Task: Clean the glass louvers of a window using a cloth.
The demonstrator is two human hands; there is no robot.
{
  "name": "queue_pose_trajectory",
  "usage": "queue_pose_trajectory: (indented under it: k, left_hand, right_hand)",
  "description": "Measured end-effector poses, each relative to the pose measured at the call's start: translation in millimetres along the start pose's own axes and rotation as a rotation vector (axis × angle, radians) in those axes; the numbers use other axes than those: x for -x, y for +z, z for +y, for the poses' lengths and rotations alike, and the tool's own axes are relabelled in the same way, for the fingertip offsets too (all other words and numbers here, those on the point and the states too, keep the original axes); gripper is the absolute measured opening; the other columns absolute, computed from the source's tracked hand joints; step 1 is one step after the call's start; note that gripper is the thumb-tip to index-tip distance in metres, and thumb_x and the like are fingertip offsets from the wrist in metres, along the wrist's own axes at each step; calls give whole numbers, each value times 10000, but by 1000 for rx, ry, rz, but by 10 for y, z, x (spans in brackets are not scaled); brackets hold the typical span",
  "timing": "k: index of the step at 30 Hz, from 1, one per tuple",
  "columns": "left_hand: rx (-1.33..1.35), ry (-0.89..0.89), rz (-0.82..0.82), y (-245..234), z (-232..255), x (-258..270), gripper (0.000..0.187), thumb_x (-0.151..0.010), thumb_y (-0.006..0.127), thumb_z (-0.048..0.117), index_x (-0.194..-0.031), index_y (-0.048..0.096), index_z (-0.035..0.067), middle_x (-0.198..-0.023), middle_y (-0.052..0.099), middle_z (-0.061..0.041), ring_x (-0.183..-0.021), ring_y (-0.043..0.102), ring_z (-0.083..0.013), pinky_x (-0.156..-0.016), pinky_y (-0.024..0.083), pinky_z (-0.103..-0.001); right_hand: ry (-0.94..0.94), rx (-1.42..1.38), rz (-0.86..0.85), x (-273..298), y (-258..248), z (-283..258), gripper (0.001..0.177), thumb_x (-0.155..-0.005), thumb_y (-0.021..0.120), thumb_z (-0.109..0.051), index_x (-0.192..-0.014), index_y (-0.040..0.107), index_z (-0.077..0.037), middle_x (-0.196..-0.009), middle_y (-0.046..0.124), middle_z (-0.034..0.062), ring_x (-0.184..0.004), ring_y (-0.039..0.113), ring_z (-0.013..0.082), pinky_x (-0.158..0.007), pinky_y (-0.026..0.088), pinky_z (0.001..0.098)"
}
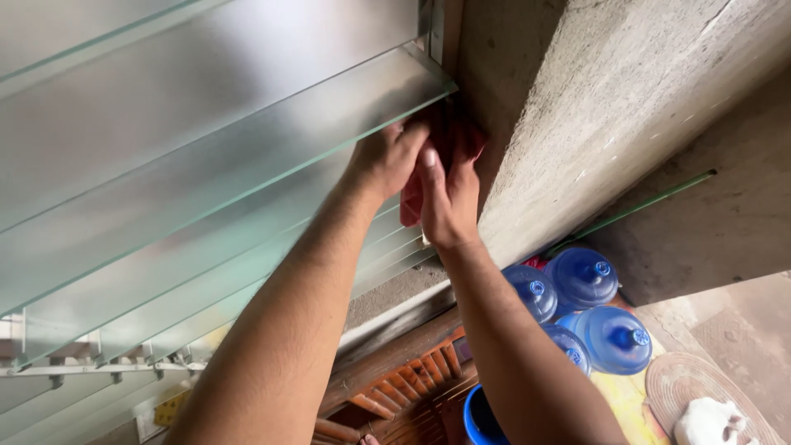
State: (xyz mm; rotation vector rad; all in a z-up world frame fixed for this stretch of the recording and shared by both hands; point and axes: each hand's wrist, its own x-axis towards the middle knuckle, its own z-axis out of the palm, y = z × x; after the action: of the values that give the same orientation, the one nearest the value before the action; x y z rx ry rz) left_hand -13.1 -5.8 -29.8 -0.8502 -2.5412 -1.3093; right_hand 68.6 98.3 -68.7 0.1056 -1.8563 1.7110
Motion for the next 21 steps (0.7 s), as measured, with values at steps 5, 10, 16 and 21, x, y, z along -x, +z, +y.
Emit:
queue_pose_trajectory:
  k: [5,10,16,21]
  left_hand:
    - [42,-124,14,-7,376,74,401,-890,576,269,-1241,611,78,-1160,700,-200,-1071,674,-399,-909,545,-473]
    - [-425,-91,-179,165,223,84,875,-574,794,187,-1399,524,76,-1386,608,-163,-1379,486,-374,-1195,349,-461]
    - [-460,-73,-71,176,380,140,414,-908,687,289,-1296,631,159,-1443,560,-159,-1397,448,-373,-1185,268,-533]
    - [-333,-257,-180,54,708,91,651,-810,735,346,-1373,533,89,-1436,528,-175,-1391,423,-370,-1178,322,-472]
  right_hand:
    - [12,-17,59,-39,-5,146,642,-1094,504,-327,-1635,330,-28,-1445,531,297,-1312,505,405,-1135,389,433]
    - [-318,-62,43,-105,-67,203,595,-1160,471,-333,-1601,345,46,-1610,465,223,-1534,427,325,-1312,289,390]
    - [-267,72,69,-94,-82,172,551,-1153,432,-336,-1536,450,60,-1555,546,237,-1510,464,344,-1301,291,414]
    - [-240,-33,73,-105,-108,119,567,-1142,441,-361,-1533,451,51,-1526,575,235,-1465,525,325,-1274,365,405]
